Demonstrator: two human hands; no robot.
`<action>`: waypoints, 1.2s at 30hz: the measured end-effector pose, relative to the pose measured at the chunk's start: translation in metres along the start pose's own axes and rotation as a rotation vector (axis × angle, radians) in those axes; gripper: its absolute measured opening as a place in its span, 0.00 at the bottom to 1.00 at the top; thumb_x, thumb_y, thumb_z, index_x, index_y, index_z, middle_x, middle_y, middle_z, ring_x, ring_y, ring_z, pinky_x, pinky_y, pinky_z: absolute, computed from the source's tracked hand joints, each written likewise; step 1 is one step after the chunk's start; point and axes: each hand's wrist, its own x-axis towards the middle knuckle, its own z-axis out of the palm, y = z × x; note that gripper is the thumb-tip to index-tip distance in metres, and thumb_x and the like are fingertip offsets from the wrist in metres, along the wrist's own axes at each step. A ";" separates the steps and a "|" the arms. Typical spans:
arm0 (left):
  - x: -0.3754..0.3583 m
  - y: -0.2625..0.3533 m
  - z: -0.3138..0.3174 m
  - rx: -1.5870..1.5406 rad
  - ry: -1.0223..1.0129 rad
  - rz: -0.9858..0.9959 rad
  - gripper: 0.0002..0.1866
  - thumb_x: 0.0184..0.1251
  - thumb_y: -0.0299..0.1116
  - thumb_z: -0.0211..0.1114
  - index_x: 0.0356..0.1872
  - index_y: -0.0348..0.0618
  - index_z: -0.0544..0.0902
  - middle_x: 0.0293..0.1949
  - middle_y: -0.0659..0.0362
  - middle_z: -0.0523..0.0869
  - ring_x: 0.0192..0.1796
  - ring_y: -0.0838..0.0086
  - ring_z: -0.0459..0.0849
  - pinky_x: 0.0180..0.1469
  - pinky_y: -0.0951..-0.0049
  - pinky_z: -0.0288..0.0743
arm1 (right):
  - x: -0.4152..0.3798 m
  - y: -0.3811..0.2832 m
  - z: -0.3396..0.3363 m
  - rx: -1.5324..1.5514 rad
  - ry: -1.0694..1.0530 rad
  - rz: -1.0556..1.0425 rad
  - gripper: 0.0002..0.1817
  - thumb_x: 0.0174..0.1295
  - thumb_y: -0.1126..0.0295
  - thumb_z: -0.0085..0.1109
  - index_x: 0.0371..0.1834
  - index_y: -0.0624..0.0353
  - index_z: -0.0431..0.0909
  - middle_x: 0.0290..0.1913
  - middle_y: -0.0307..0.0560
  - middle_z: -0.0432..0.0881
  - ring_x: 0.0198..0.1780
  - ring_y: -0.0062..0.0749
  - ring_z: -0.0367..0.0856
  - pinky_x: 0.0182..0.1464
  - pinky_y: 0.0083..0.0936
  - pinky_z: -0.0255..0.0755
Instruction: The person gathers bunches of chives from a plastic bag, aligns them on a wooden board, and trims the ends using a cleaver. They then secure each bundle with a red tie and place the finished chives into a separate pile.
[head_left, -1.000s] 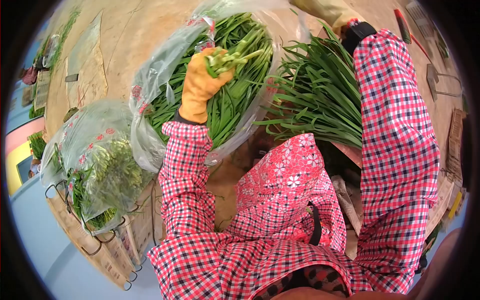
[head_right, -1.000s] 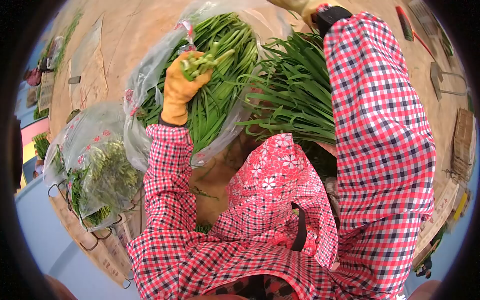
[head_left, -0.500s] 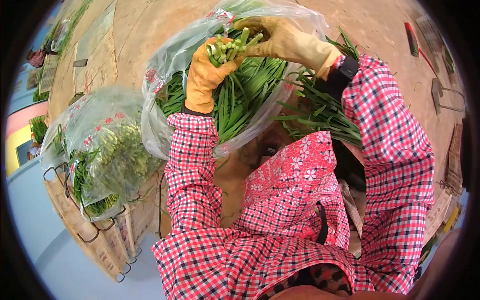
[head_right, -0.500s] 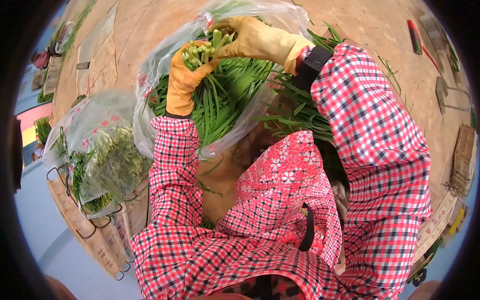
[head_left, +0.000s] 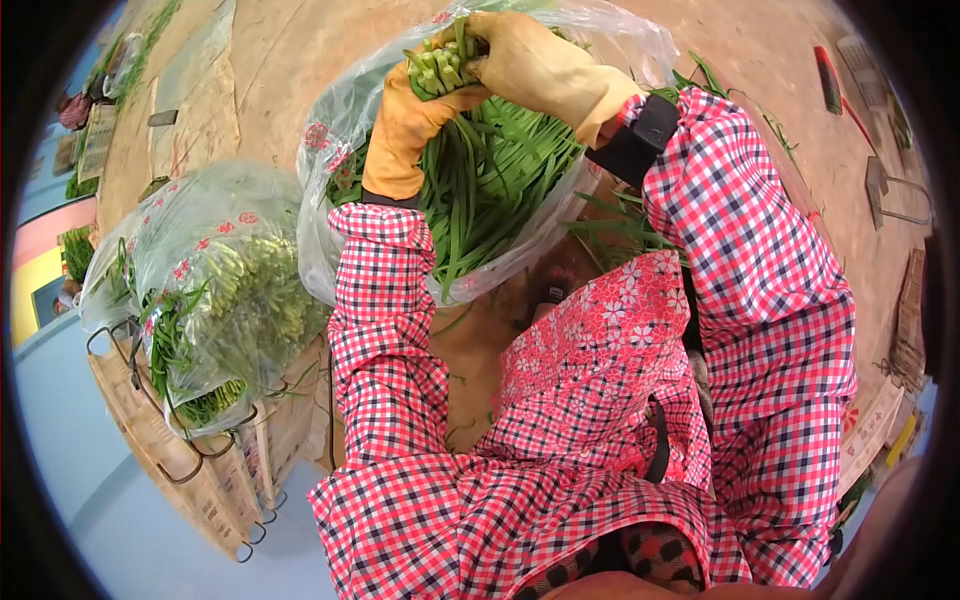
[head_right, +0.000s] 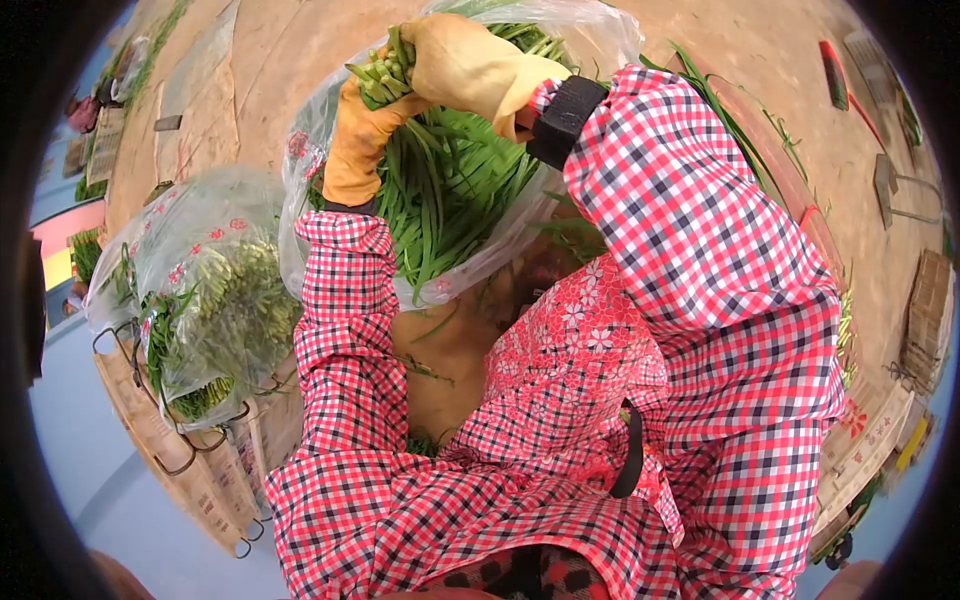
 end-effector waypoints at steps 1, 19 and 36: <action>0.001 -0.004 0.000 -0.015 -0.028 -0.042 0.24 0.54 0.22 0.78 0.54 0.39 0.83 0.42 0.64 0.90 0.44 0.80 0.85 0.49 0.76 0.80 | 0.003 0.003 0.002 0.004 -0.008 0.002 0.15 0.54 0.70 0.63 0.46 0.60 0.83 0.38 0.61 0.86 0.40 0.54 0.86 0.43 0.40 0.79; -0.072 0.037 -0.005 -0.273 0.269 -0.087 0.35 0.52 0.19 0.77 0.65 0.33 0.76 0.39 0.57 0.89 0.37 0.82 0.82 0.43 0.81 0.78 | -0.012 0.043 0.024 1.108 -0.011 0.269 0.13 0.59 0.80 0.53 0.43 0.68 0.85 0.40 0.53 0.89 0.32 0.35 0.89 0.38 0.27 0.84; -0.061 0.118 -0.069 -0.216 0.717 0.064 0.36 0.60 0.24 0.70 0.70 0.35 0.65 0.43 0.55 0.85 0.45 0.67 0.84 0.52 0.62 0.81 | -0.088 0.165 0.085 -0.449 -0.240 0.050 0.26 0.60 0.73 0.51 0.64 0.58 0.77 0.67 0.51 0.76 0.67 0.49 0.75 0.67 0.35 0.72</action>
